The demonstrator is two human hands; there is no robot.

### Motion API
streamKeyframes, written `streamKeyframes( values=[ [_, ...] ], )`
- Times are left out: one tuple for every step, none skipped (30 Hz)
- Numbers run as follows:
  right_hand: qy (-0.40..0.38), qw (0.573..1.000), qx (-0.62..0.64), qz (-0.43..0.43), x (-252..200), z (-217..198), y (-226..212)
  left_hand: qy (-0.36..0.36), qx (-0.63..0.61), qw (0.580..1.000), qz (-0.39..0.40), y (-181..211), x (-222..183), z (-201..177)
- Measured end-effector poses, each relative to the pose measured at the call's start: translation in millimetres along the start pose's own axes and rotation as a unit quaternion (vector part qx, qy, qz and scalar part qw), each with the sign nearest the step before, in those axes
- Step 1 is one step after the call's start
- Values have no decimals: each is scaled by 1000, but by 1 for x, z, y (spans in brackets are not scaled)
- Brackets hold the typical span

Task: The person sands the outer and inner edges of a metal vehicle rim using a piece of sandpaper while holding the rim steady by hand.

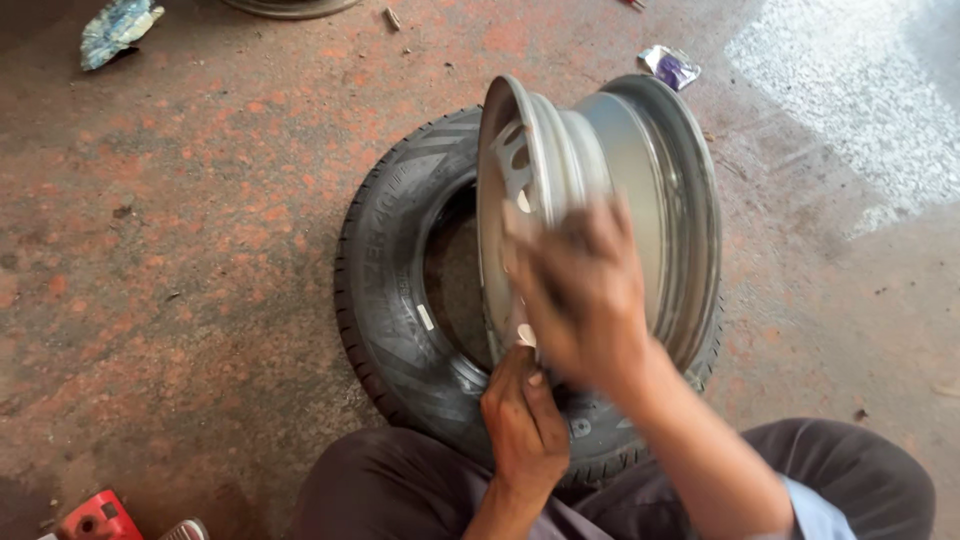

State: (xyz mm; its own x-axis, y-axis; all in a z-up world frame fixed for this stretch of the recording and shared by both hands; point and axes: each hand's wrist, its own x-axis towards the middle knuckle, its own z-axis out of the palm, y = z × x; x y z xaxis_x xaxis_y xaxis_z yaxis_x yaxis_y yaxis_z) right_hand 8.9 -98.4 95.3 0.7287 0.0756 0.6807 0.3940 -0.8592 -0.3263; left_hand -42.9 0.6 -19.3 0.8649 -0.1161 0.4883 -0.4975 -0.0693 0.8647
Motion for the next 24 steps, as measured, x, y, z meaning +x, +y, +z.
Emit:
streamKeyframes(
  values=[
    [-25,999,-3,44,23,3,16,-20,-5,999,-43,-2,-2,1],
    [-37,989,43,139,48,5,27,-41,-10,995,-86,-2,-4,1],
    [-47,968,89,229,66,6,31,-61,-14,991,-122,-4,-3,-1],
    [-37,982,56,176,67,4,24,-51,-7,995,-88,-5,-2,-4],
    [-29,992,18,123,63,0,18,-41,-5,998,-54,-5,-1,-3],
    [-23,997,-21,69,56,-4,12,-30,-3,999,-20,-5,0,-2],
    [-28,996,-42,69,38,-10,-2,-32,-11,999,-12,-5,0,-2],
    [-34,995,-64,68,19,-16,-18,-34,-19,999,-5,-7,1,-3],
    [-41,994,-55,80,6,-20,-28,-34,-25,999,-1,-7,0,-4],
    [-48,994,-46,91,-5,-26,-37,-41,-40,998,-27,-7,-1,-3],
    [-52,993,-33,105,-13,-27,-43,-50,-49,996,-51,-7,-2,-5],
    [-51,989,-9,139,-15,-25,-42,-58,-59,994,-75,-5,-7,-7],
    [-46,984,10,173,-12,-23,-36,-53,-43,996,-55,-3,-7,-7],
    [-41,977,29,206,-11,-22,-34,-47,-26,998,-35,-2,-4,-7],
    [-24,982,18,186,-13,-19,-34,-41,-11,999,-13,-1,-3,-7],
    [-7,986,7,166,-13,-13,-35,-42,-23,999,-8,1,-4,-9],
    [7,989,-7,146,-15,-8,-35,-43,-38,998,-5,3,-3,-10],
    [11,991,-62,118,-16,-4,-35,-44,-53,998,-2,4,-3,-10],
    [13,990,-113,89,-16,2,-35,-39,-43,998,-9,4,-4,-9],
    [16,985,-163,59,-15,6,-34,-35,-34,999,-16,5,-5,-7],
    [0,990,-115,75,-7,9,-25,-31,-24,999,-25,4,-6,-5],
    [-15,993,-67,91,8,11,-10,-33,-26,998,-46,2,-6,-3],
    [-31,993,-18,110,16,13,-4,-37,-27,996,-70,0,-7,-4],
    [-39,991,10,130,17,13,-5,-42,-27,994,-94,-1,-7,-4]
  ],
)
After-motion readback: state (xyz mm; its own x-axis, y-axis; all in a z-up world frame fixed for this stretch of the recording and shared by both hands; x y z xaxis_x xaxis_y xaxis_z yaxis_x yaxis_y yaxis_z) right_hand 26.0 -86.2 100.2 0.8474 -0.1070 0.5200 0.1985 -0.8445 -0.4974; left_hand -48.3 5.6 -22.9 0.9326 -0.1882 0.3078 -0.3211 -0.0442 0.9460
